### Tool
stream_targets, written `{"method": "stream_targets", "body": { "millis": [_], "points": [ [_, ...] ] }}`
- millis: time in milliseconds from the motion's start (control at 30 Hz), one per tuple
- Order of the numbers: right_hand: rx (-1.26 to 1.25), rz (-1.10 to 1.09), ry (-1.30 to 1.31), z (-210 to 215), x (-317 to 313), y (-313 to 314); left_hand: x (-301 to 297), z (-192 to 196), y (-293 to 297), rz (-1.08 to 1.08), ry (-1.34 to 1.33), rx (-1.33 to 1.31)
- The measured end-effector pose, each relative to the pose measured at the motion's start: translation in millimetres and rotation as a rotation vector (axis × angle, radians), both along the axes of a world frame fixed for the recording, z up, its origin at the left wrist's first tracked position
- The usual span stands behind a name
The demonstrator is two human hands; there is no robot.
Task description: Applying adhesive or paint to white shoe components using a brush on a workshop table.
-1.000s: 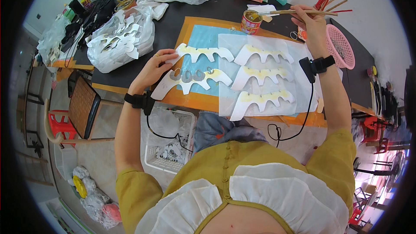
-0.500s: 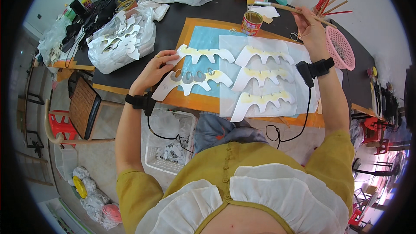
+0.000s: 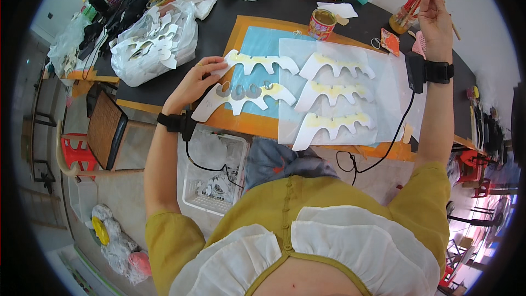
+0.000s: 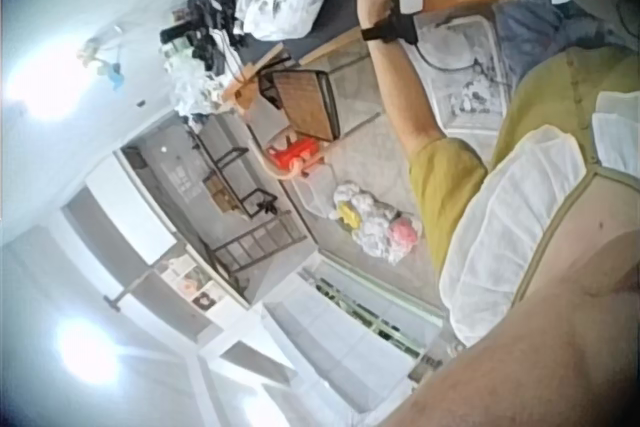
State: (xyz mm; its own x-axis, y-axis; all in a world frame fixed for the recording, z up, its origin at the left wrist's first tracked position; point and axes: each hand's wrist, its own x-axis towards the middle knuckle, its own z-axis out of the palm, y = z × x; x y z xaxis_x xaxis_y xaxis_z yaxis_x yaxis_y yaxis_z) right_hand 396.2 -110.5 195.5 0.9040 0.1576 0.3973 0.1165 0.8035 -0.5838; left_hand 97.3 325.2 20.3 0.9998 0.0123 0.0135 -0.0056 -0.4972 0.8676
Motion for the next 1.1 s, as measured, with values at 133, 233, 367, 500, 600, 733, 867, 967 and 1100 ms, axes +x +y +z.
{"method": "stream_targets", "body": {
  "millis": [133, 233, 367, 500, 600, 733, 867, 967, 1100],
  "points": [
    [-0.136, 0.111, 0.102, -28, -18, 19, -3, -2, 4, -0.013, 0.015, 0.02],
    [-0.504, 0.166, 0.198, -70, -48, 39, -1, -2, 5, -0.016, 0.015, 0.026],
    [-0.634, 0.289, 0.326, -114, -72, 67, -1, 0, 3, 0.0, 0.031, 0.033],
    [-0.698, 0.322, 0.422, -129, -79, 87, -2, -2, 3, -0.006, 0.016, 0.043],
    [-0.704, 0.33, 0.425, -136, -77, 92, -2, -1, 2, 0.005, 0.027, 0.028],
    [-0.74, 0.333, 0.41, -139, -82, 101, -1, 0, 1, 0.012, 0.054, -0.019],
    [-0.77, 0.313, 0.413, -140, -83, 103, -1, -1, 3, -0.01, 0.022, 0.017],
    [-0.77, 0.301, 0.423, -139, -84, 101, -1, -1, 2, -0.009, 0.023, 0.022],
    [-0.798, 0.278, 0.409, -133, -88, 93, -1, 1, 1, 0.012, 0.053, 0.01]
  ]
}}
